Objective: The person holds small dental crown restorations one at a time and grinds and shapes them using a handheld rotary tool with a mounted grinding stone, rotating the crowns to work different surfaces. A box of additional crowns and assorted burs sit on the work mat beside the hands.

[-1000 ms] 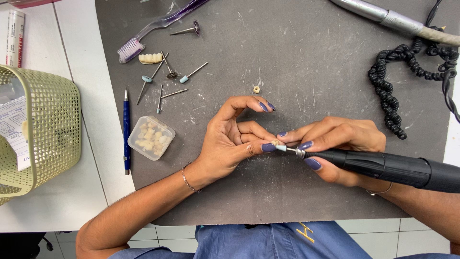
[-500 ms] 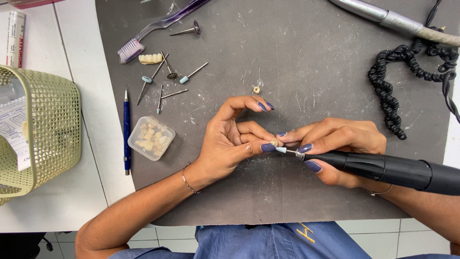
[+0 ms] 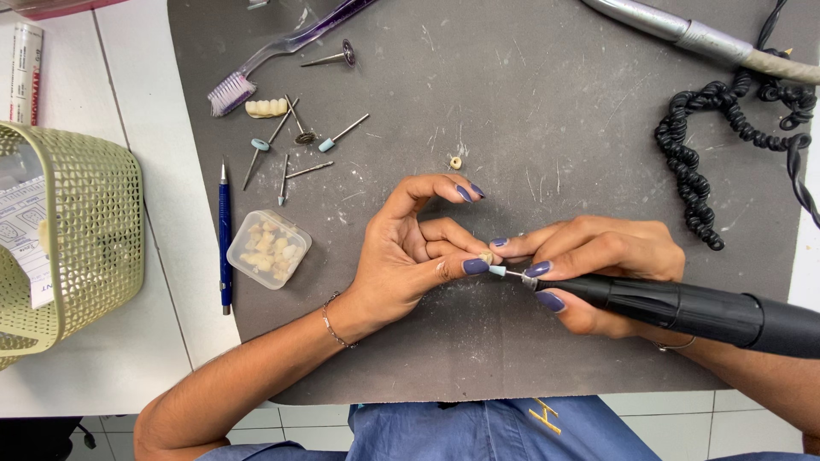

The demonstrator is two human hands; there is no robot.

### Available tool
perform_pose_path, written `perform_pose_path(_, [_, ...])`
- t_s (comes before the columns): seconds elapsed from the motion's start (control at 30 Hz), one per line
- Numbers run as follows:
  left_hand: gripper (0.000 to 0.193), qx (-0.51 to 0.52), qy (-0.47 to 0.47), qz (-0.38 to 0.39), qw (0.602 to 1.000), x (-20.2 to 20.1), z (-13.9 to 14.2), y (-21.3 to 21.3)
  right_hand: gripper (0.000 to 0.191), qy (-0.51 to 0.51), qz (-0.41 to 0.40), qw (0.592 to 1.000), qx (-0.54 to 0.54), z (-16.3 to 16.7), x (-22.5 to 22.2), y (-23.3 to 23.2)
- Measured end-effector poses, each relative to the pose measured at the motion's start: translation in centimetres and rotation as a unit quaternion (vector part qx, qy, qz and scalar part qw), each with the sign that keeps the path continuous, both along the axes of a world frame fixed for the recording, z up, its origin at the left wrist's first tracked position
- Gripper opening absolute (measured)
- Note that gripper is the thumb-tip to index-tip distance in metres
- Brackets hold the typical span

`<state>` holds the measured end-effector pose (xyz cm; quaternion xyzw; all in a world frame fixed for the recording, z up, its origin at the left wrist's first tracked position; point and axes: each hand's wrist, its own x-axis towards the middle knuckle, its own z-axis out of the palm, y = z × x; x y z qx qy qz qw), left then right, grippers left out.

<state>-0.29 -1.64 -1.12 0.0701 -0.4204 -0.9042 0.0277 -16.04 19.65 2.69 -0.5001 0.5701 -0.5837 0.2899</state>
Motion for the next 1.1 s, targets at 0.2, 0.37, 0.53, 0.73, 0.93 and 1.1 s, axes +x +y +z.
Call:
perform_pose_path(0.2, [0.054,-0.004,-0.001,0.004,1.000,-0.04,0.11,0.04,0.017,-0.025,-0.012,0.999,0.022,-0.14,0.23,0.28])
perform_pose_path(0.37, [0.055,-0.011,-0.005,0.001,1.000,0.04,0.28,0.05,0.019,-0.006,-0.008,1.000,0.015,-0.40,0.25,0.42])
perform_pose_path(0.53, [0.055,-0.011,-0.006,0.003,1.000,0.03,0.31,0.05,0.018,-0.004,-0.010,1.000,0.023,-0.27,0.16,0.35])
perform_pose_path(0.73, [0.054,-0.003,-0.012,0.003,1.000,0.07,0.27,0.05,0.018,-0.005,-0.014,0.999,0.039,0.13,0.09,0.21])
perform_pose_path(0.93, [0.055,-0.009,-0.009,0.003,1.000,-0.01,0.12,0.03,0.017,-0.010,-0.019,0.999,0.045,0.23,0.21,0.06])
perform_pose_path(1.1, [0.055,-0.015,-0.006,0.007,1.000,0.05,0.25,0.01,0.017,-0.014,-0.003,0.999,0.030,0.16,0.12,0.28])
